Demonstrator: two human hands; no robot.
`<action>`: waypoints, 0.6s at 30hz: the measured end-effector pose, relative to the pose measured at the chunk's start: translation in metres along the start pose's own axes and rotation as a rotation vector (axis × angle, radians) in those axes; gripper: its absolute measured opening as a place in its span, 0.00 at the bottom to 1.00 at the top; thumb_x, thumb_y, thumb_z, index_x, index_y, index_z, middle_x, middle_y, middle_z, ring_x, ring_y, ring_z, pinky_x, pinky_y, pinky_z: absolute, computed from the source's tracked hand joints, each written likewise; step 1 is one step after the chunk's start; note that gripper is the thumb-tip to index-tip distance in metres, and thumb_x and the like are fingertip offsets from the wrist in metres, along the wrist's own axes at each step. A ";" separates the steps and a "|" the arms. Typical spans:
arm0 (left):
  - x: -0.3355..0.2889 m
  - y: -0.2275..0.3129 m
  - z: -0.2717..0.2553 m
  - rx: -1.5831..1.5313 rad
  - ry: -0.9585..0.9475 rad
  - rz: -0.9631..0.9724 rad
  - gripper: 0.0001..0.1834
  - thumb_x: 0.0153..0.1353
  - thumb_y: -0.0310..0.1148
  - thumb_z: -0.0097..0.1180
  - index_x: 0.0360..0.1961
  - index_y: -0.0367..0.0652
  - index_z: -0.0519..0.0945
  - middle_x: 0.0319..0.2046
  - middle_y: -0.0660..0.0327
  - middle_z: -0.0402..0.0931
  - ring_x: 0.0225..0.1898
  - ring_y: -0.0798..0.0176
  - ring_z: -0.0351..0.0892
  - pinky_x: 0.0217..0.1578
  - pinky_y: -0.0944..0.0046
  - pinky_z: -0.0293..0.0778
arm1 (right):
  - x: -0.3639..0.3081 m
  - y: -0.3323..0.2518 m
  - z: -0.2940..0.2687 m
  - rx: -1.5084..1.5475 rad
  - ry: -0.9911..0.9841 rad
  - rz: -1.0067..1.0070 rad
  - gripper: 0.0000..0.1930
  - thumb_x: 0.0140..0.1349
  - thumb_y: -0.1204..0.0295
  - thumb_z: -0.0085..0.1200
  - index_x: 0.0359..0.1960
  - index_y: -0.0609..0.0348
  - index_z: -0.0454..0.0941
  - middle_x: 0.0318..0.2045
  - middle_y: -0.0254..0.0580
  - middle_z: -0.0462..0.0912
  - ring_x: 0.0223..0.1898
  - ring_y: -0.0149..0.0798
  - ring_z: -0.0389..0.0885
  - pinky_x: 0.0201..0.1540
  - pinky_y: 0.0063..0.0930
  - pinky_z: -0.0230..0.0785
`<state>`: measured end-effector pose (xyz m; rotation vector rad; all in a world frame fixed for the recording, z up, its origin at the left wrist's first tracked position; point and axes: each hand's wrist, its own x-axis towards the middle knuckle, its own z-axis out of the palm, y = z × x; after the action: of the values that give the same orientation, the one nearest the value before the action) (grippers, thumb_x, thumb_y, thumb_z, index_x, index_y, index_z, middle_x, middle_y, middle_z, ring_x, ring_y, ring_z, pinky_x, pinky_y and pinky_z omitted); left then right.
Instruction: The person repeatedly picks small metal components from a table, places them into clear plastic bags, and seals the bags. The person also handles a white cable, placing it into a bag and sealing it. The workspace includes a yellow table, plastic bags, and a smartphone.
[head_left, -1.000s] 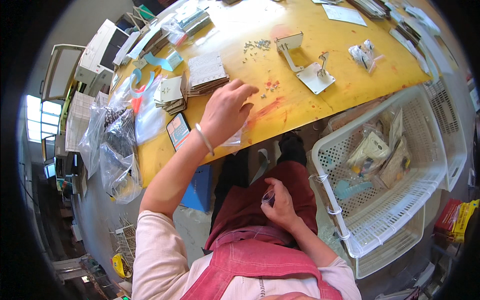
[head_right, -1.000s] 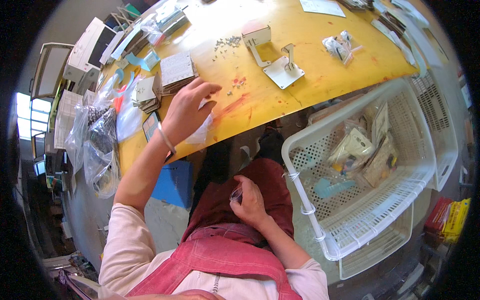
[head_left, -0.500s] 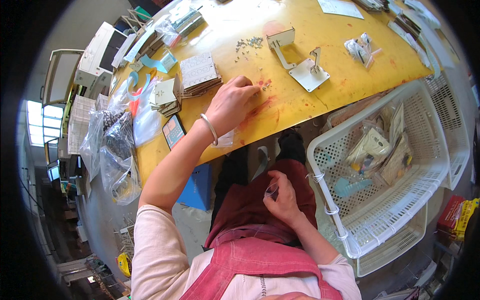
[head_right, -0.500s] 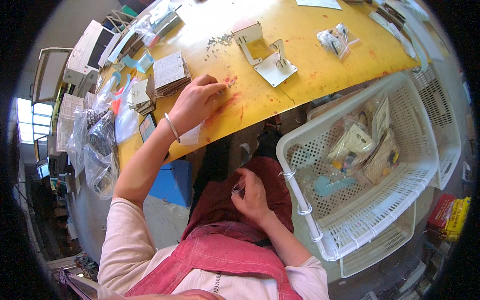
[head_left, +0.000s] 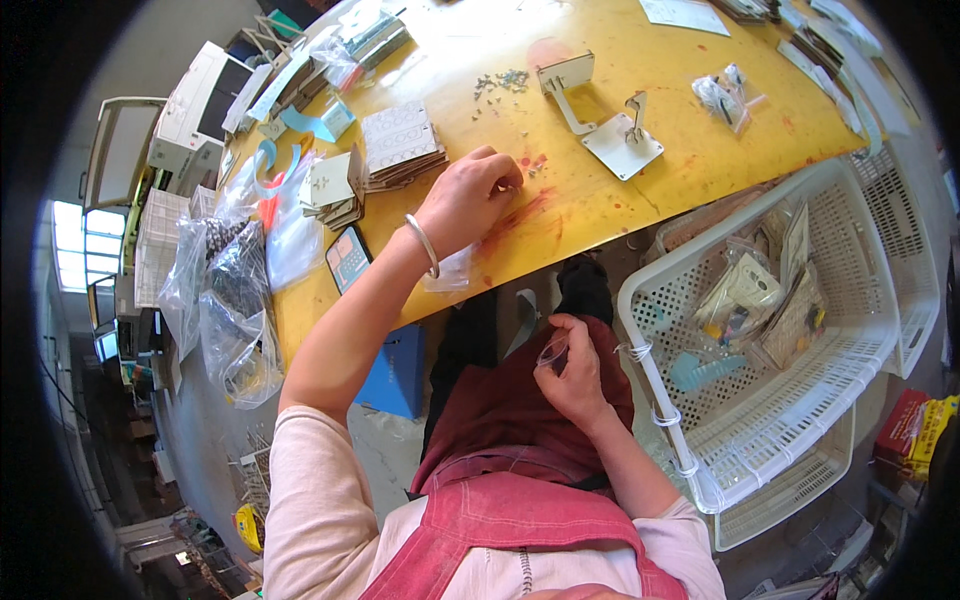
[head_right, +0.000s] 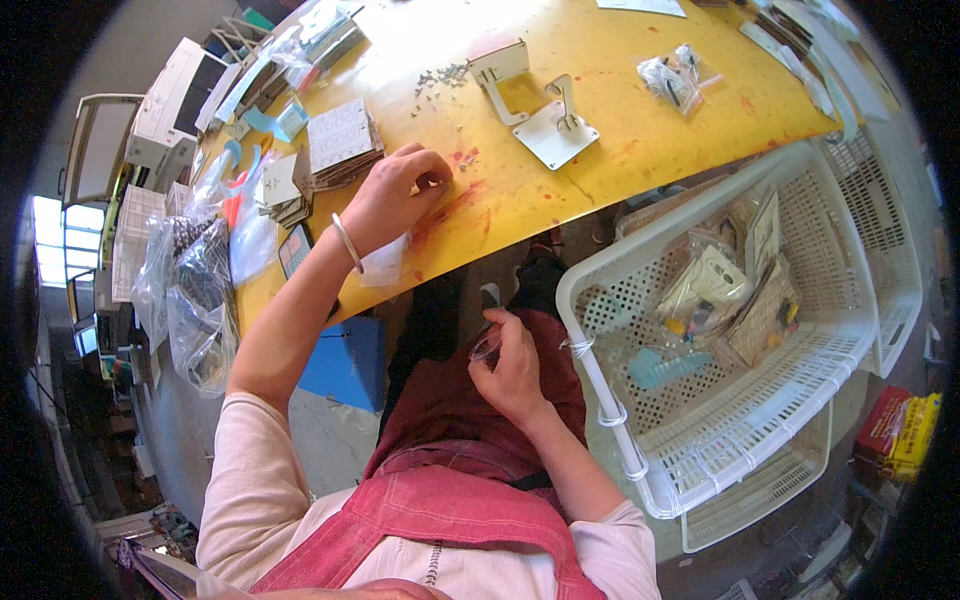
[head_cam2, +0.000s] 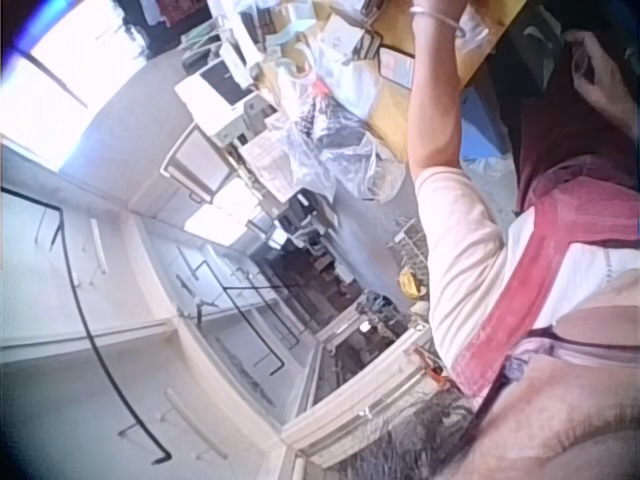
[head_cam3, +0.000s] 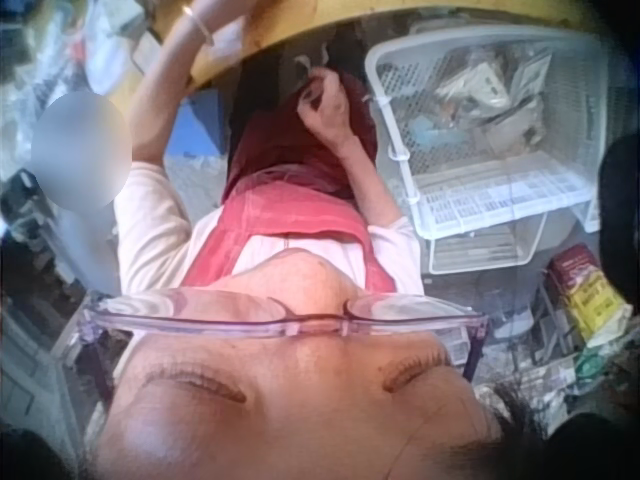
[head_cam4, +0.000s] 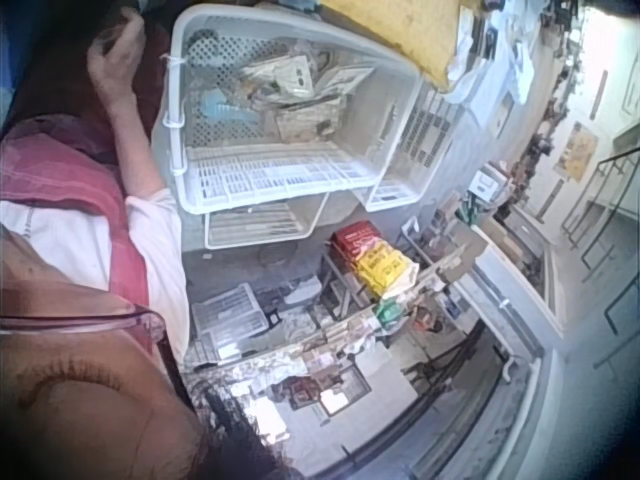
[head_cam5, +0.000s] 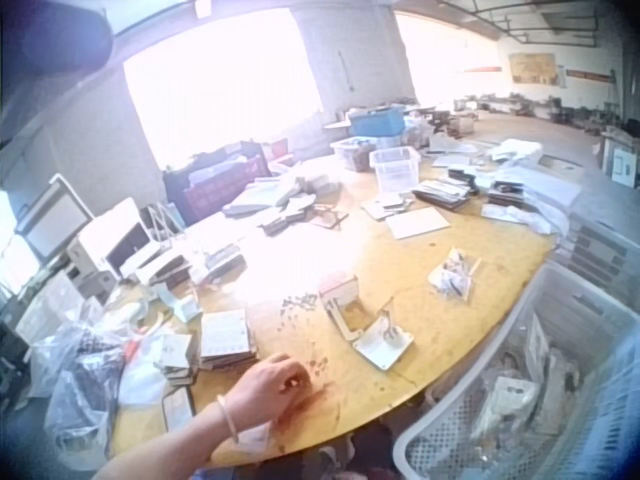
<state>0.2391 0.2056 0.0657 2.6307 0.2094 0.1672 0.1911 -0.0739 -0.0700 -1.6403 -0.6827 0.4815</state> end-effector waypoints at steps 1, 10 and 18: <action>-0.002 -0.001 -0.001 -0.007 -0.002 0.005 0.08 0.62 0.21 0.63 0.43 0.37 0.84 0.43 0.53 0.82 0.43 0.53 0.86 0.45 0.58 0.83 | 0.002 0.000 0.001 0.000 0.008 -0.015 0.31 0.52 0.80 0.63 0.61 0.63 0.73 0.39 0.48 0.80 0.43 0.53 0.81 0.51 0.45 0.74; -0.082 0.079 -0.005 -0.268 -0.162 0.136 0.09 0.61 0.24 0.66 0.42 0.42 0.83 0.40 0.52 0.78 0.40 0.48 0.83 0.41 0.53 0.80 | 0.018 -0.009 -0.008 0.005 0.049 -0.058 0.31 0.53 0.80 0.63 0.62 0.62 0.72 0.42 0.50 0.80 0.44 0.54 0.81 0.54 0.45 0.74; -0.143 0.097 0.050 -0.170 -0.117 0.143 0.11 0.59 0.33 0.71 0.40 0.42 0.83 0.40 0.52 0.75 0.39 0.45 0.79 0.40 0.52 0.77 | 0.010 -0.022 -0.007 -0.221 0.121 -0.314 0.28 0.56 0.73 0.64 0.61 0.61 0.73 0.39 0.49 0.79 0.40 0.55 0.79 0.46 0.47 0.71</action>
<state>0.1176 0.0731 0.0574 2.4757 -0.0325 0.0753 0.1990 -0.0702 -0.0467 -1.7115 -0.9088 0.0808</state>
